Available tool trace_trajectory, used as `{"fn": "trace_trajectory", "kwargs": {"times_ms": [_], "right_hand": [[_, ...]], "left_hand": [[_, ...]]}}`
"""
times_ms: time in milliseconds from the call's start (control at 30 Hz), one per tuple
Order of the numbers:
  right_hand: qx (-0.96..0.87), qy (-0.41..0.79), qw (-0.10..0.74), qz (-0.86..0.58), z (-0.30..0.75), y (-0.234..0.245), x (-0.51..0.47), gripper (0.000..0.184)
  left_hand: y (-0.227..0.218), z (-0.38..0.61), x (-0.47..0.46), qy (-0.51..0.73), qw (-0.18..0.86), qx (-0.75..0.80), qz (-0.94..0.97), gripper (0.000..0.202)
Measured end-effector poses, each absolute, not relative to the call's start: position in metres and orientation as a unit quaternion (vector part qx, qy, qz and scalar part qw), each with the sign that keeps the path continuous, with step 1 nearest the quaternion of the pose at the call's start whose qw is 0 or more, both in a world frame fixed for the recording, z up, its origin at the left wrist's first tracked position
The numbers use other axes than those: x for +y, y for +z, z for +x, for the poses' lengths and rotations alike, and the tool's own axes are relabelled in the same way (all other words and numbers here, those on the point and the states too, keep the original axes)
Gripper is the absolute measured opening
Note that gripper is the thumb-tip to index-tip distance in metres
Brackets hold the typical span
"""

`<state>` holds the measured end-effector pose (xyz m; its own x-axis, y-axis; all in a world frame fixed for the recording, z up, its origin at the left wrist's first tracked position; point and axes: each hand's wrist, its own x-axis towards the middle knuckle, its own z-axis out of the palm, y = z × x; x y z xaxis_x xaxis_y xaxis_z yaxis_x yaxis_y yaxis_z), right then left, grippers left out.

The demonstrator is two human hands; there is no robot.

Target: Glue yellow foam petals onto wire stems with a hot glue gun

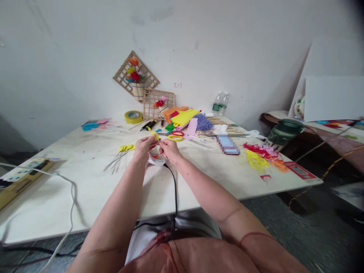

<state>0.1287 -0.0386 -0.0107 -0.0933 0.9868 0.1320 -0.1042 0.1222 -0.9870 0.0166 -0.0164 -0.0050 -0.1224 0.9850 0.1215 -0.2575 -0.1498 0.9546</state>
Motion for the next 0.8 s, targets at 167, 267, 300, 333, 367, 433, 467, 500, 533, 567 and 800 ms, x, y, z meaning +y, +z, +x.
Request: {"fn": "trace_trajectory", "kwargs": {"times_ms": [167,267,300,333,367,433,467,500,533,567,800], "right_hand": [[-0.544,0.515,0.524,-0.406,0.1293,-0.0142,-0.0355,0.015],[-0.538,0.518,0.524,-0.41,0.1281,-0.0147,-0.0354,0.015],[-0.536,0.519,0.523,-0.412,0.1277,-0.0145,-0.0357,0.015],[-0.535,0.519,0.522,-0.414,0.1273,-0.0142,-0.036,0.015],[-0.535,0.519,0.522,-0.415,0.127,-0.0138,-0.0365,0.015],[-0.534,0.522,0.521,-0.414,0.1266,-0.0134,-0.0373,0.015],[-0.533,0.524,0.52,-0.413,0.1266,-0.0133,-0.0376,0.015],[-0.533,0.526,0.519,-0.412,0.1268,-0.0133,-0.0379,0.015],[-0.534,0.527,0.518,-0.411,0.1269,-0.0133,-0.038,0.015],[-0.534,0.526,0.519,-0.411,0.1272,-0.0133,-0.0381,0.014],[-0.511,0.525,0.539,-0.417,0.1283,-0.0126,-0.0372,0.014]], "left_hand": [[-0.0073,0.0155,-0.0132,0.649,0.484,0.401,0.429,0.03],[-0.0091,0.0168,-0.0121,0.66,0.474,0.399,0.424,0.03],[-0.0098,0.0171,-0.0118,0.663,0.47,0.401,0.422,0.029],[-0.0104,0.0172,-0.0115,0.667,0.465,0.403,0.42,0.029],[-0.011,0.0172,-0.0112,0.669,0.462,0.404,0.419,0.028],[-0.0117,0.0165,-0.0106,0.672,0.457,0.408,0.417,0.028],[-0.0117,0.0161,-0.0105,0.672,0.456,0.409,0.416,0.027],[-0.0115,0.0157,-0.0105,0.674,0.454,0.41,0.414,0.027],[-0.0109,0.0154,-0.0108,0.676,0.452,0.411,0.412,0.027],[-0.0099,0.0153,-0.0113,0.677,0.449,0.413,0.411,0.028],[-0.0018,0.0178,-0.0175,0.644,0.477,0.424,0.422,0.048]]}}
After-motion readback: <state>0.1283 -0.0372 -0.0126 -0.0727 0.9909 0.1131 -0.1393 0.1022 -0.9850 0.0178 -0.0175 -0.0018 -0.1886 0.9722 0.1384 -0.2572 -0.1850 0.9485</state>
